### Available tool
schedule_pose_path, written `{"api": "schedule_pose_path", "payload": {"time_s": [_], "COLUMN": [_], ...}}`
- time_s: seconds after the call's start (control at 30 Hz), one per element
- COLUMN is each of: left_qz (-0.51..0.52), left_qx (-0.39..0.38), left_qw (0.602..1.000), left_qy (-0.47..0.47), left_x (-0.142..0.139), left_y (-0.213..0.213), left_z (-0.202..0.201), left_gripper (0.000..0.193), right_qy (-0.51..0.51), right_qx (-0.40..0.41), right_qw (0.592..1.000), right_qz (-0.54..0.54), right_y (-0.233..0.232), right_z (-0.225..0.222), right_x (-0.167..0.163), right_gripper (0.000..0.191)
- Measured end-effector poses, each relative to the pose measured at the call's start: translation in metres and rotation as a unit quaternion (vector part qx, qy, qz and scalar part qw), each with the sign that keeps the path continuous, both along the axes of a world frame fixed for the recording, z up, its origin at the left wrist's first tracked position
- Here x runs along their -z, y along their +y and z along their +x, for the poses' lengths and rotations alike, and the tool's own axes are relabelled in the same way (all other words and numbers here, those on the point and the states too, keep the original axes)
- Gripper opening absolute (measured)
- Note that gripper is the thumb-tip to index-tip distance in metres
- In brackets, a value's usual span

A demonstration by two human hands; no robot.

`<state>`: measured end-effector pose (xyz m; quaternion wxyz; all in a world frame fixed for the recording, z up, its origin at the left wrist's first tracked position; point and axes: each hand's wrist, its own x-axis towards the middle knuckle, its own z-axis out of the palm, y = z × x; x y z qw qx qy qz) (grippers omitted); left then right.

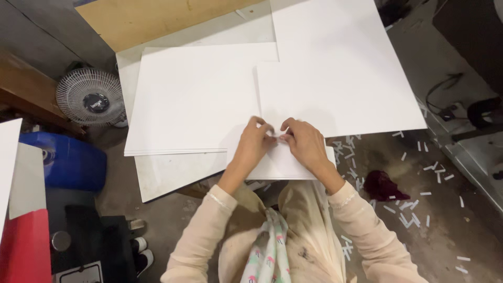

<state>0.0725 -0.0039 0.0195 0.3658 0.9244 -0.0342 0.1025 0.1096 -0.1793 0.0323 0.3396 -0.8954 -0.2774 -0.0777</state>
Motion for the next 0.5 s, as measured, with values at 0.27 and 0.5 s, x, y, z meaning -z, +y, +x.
{"api": "schedule_pose_path", "payload": {"time_s": [0.27,0.5], "left_qz": [0.210,0.045], "left_qx": [-0.001,0.216], "left_qw": [0.958,0.968], "left_qy": [0.195,-0.118], "left_x": [-0.028,0.007], "left_y": [0.011,0.041], "left_z": [0.041,0.003], "left_gripper": [0.091,0.057], "right_qy": [-0.047,0.017], "right_qx": [-0.020,-0.020], "right_qw": [0.996,0.994], "right_qz": [-0.074,0.106], "right_y": [-0.001,-0.009], "right_z": [-0.001,-0.013], "right_x": [0.000,0.016], "right_gripper": [0.023,0.016]}}
